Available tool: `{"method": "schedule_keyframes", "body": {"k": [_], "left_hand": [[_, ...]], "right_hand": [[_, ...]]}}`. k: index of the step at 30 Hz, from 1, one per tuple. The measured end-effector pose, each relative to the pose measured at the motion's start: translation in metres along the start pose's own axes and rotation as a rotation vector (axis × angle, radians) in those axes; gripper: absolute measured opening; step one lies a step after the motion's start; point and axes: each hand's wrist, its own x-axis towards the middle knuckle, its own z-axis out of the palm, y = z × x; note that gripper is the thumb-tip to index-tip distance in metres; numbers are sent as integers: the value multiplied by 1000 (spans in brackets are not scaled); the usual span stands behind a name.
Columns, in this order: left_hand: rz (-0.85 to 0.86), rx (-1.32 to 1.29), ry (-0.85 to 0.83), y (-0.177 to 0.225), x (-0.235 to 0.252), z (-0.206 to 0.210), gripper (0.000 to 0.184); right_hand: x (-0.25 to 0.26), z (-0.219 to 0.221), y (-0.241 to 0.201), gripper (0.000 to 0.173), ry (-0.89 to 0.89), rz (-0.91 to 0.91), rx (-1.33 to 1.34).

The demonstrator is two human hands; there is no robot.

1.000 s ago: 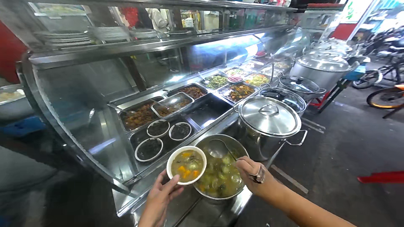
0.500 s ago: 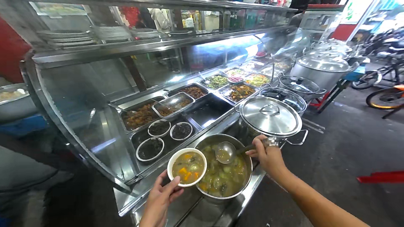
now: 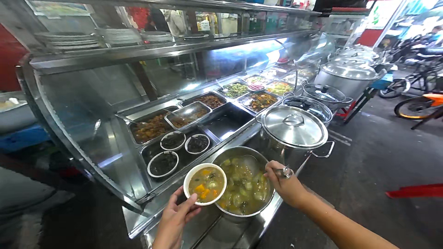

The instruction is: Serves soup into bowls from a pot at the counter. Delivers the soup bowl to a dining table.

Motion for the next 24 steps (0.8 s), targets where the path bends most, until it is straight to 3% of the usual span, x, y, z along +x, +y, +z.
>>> {"method": "schedule_keyframes", "body": {"k": [5,12,17,24], "left_hand": [[0,-8,-2,0,0,-2,51],[-4,-9,-5,-1,2,-1,50],[-6,8,-13,-1,2,-1,52],[-42,-3,-47,-2,6,10,51]], "right_hand": [[3,-9,-1,29,113,120,51],[28,-58,-28,22,275,496,251],[41,-82,-54,21,311,513,316],[50,-90,-98,20,320,324,362]]}}
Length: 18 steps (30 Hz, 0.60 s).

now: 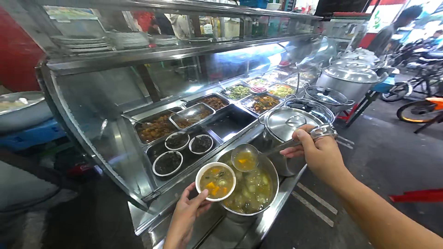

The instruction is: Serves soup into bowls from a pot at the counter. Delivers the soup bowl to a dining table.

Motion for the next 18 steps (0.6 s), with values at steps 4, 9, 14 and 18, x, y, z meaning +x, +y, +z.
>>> {"method": "schedule_keyframes", "body": {"k": [4,9,14,18], "left_hand": [[-21,-40,-31,0,2,8,49],[-28,-65,-54,3,2,12,47],[-37,-67,-64,4,5,12,43],[-29,-77,-84,3,8,9,43]], "right_hand": [[-17,17,4,21,-63,-253,-36],[-39,25,32,27,-214,-666,-96],[-65,18,48,9,-382,-1095,-328],[-79,15,65,7,-375,-1236,-398]]}}
